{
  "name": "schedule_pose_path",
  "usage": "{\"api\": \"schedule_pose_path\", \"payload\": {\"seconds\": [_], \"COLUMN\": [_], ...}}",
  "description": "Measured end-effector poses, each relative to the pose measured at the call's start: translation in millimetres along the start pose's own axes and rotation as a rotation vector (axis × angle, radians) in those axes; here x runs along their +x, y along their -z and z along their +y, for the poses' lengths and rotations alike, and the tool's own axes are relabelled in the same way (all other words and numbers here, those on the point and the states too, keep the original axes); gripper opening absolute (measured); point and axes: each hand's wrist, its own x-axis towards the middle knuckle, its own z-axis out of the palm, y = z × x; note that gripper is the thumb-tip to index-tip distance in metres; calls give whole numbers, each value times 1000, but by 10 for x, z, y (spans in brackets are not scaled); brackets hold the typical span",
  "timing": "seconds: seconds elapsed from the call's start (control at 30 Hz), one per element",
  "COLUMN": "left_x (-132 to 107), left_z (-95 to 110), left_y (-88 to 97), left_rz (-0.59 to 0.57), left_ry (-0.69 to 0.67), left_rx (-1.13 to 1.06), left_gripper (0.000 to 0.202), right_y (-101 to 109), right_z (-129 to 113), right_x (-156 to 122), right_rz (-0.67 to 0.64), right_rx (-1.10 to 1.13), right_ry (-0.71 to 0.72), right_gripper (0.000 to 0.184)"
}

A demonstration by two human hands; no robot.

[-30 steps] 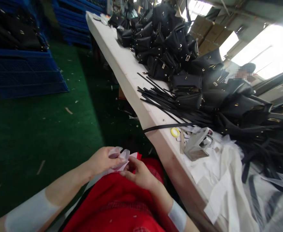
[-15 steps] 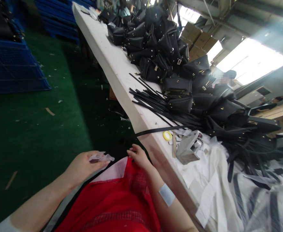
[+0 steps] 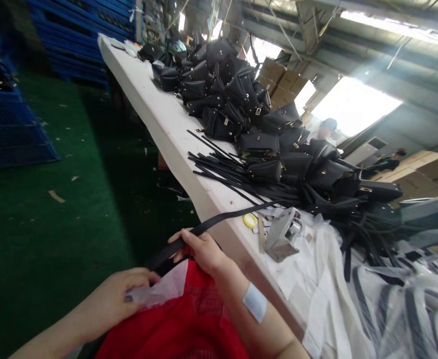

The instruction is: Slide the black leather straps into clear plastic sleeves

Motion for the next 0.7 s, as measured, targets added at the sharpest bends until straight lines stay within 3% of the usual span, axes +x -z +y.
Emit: {"api": "schedule_pose_path", "payload": {"seconds": [0.1, 0.2, 0.4, 0.7], "left_x": [-10, -11, 49, 37], "left_z": [106, 159, 211, 254], "left_y": [-55, -73, -105, -127], "left_rz": [-150, -70, 22, -49], "left_ry": [18, 102, 181, 207], "left_rx": [-46, -89, -242, -333], "left_gripper": [19, 28, 35, 35], "right_y": [204, 283, 119, 133], "right_z": [-221, -259, -189, -144], "right_x": [-104, -180, -423, -597], "right_rz": [161, 214, 192, 253], "right_rx": [-104, -178, -366, -510], "right_ry": [82, 113, 189, 371], "right_gripper": [58, 59, 57, 46]}}
